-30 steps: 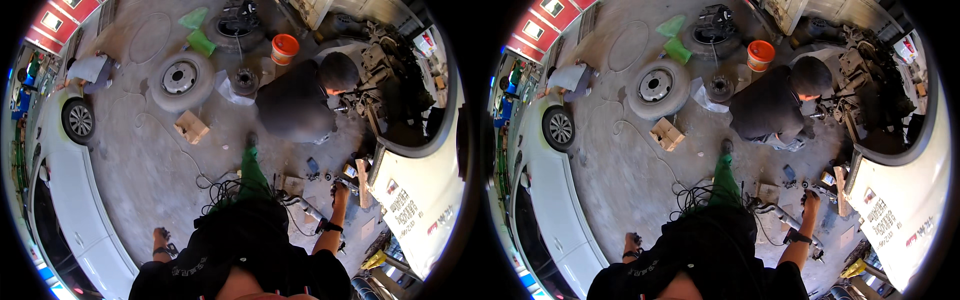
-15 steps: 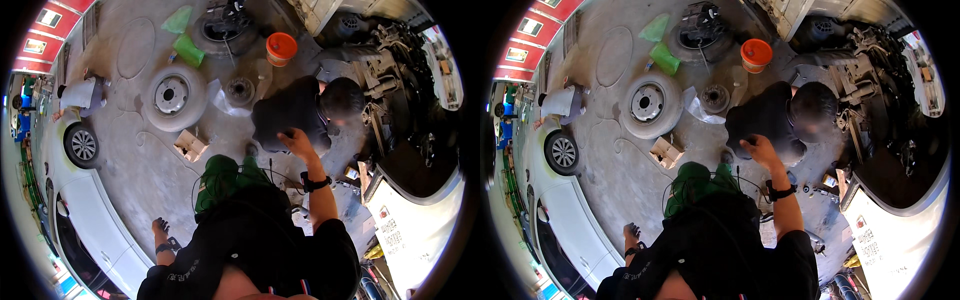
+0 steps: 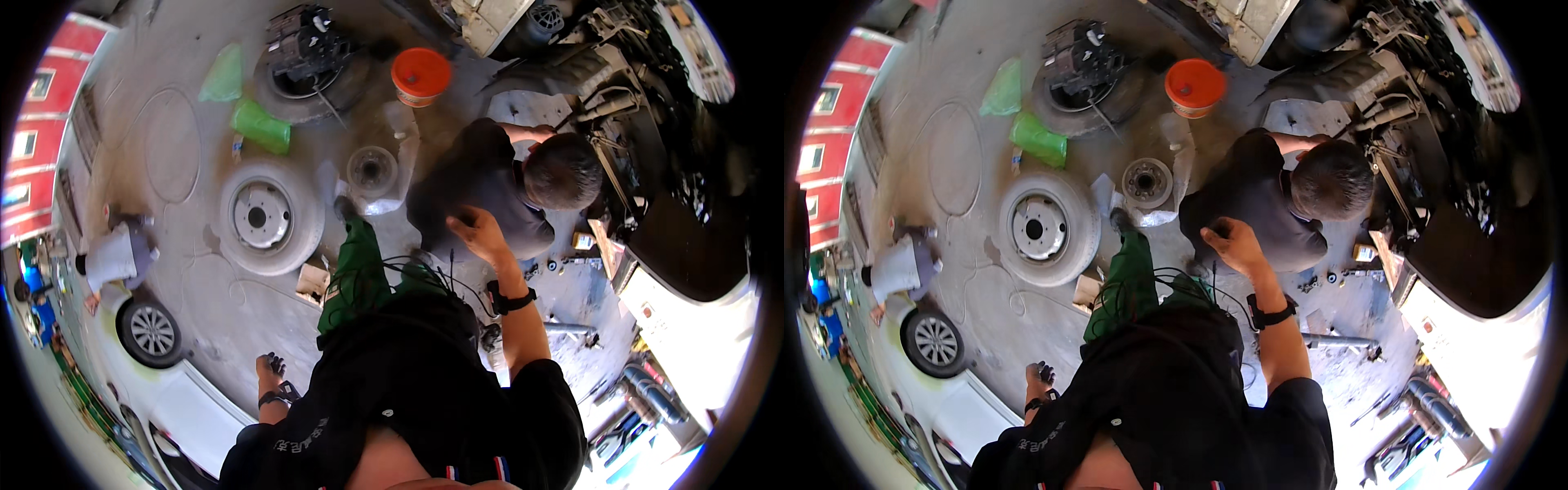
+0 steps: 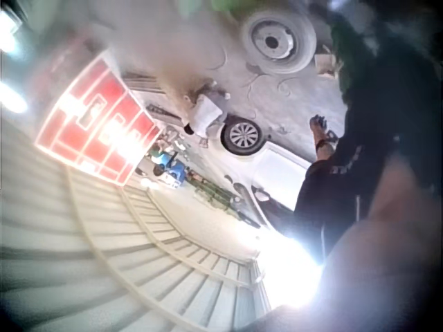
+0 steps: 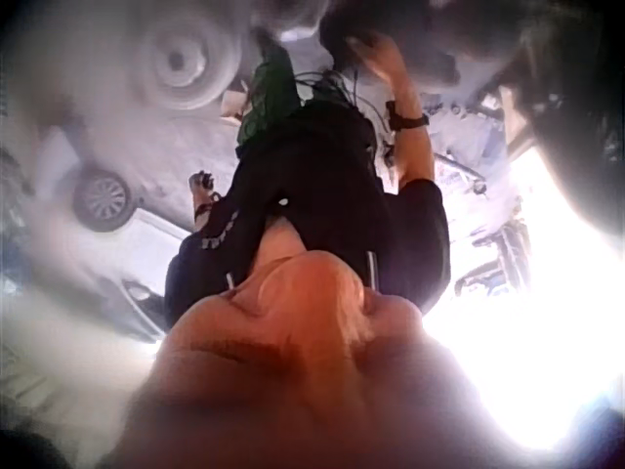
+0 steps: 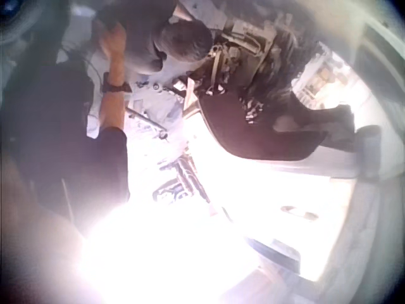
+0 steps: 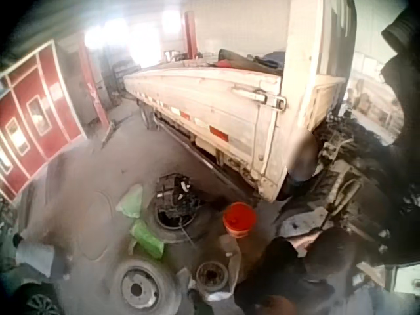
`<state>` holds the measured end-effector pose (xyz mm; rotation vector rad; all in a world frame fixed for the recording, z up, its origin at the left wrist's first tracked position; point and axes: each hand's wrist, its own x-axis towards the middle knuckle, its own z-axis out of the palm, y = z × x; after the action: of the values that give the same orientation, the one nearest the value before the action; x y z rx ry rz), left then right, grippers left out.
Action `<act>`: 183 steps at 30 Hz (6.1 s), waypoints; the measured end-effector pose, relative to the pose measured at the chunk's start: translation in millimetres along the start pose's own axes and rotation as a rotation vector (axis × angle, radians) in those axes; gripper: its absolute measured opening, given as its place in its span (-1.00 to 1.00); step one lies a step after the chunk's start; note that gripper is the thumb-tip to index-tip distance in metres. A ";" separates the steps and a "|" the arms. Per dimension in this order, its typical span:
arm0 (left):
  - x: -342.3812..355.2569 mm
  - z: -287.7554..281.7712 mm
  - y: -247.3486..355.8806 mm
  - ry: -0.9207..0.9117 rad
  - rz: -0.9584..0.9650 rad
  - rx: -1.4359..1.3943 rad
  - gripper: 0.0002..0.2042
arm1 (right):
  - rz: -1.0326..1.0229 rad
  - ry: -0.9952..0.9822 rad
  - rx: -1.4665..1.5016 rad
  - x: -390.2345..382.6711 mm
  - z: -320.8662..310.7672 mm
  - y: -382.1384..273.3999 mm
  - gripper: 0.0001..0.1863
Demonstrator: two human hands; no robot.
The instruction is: The person uses an impact wrench and a large socket wrench to disassemble and reassemble components of a truck's front axle hub.
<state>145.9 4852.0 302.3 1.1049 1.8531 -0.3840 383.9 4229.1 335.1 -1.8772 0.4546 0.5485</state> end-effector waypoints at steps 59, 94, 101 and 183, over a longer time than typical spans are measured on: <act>223.6 596.5 251.5 0.830 -0.417 0.835 -0.71 | 0.589 -0.408 -1.604 1020.3 115.5 829.4 -0.72; 28.8 313.9 522.0 -0.004 0.505 1.081 -0.65 | 0.107 0.039 -0.639 158.6 163.3 5.1 -0.96; -55.7 307.8 449.9 -0.071 0.605 1.114 -0.68 | 0.637 0.066 -0.002 -69.5 97.3 -41.6 -0.68; -174.9 219.4 116.0 -0.483 0.870 1.125 -0.76 | 0.763 0.680 0.134 -604.0 456.3 168.8 -0.84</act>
<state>392.4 4681.3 350.6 2.1545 0.5033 -1.0872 -276.8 4629.2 405.7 -1.6843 1.6488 0.3278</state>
